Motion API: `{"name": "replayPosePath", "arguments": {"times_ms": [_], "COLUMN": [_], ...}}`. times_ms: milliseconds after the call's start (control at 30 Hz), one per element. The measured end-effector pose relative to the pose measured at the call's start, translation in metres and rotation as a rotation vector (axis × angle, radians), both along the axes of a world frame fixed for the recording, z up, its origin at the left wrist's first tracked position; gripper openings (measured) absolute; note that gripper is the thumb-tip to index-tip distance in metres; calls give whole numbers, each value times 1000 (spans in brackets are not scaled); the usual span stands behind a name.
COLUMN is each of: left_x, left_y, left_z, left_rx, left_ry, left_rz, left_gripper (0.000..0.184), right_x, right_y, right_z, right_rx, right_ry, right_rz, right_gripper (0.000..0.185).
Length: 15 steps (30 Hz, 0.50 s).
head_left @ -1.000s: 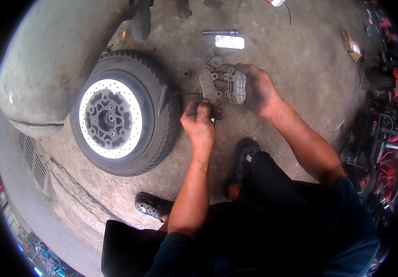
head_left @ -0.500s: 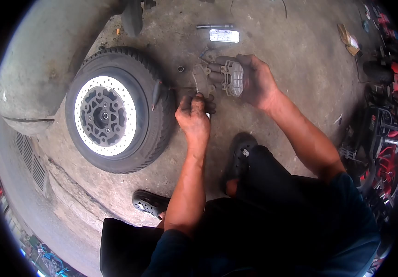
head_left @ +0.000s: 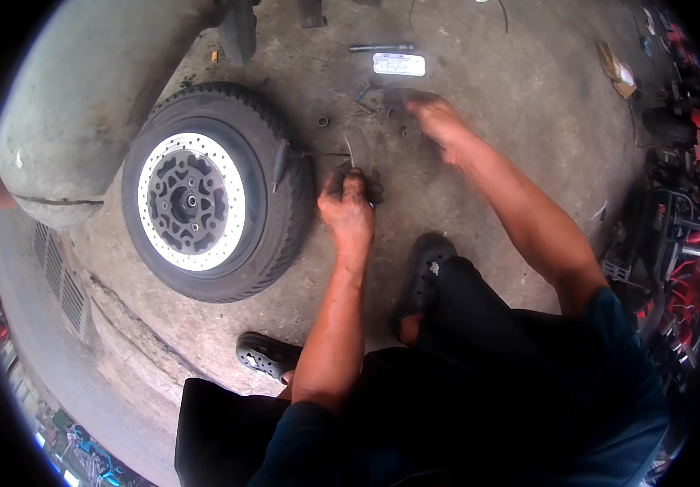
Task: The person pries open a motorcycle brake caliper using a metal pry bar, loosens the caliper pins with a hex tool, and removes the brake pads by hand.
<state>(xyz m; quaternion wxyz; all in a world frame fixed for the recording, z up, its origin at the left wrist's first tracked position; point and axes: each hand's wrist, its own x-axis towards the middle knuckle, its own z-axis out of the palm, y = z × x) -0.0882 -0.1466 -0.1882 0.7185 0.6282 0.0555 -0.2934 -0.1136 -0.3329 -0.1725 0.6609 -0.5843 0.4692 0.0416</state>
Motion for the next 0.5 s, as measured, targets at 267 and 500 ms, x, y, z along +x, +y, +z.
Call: {"name": "replayPosePath", "arguments": {"times_ms": [267,500], "left_x": [0,-1], "left_y": [4,-6], "left_z": [-7,4], "left_rx": [-137,109], "left_ry": [193,54], "left_rz": [77,-457], "left_gripper": [22,22], "right_x": [-19,-24], "right_y": [-23,23], "right_z": [-23,7], "right_rx": [266,515], "right_ry": [-125,-204], "right_rz": [-81,-129], "right_gripper": [41,35]}}
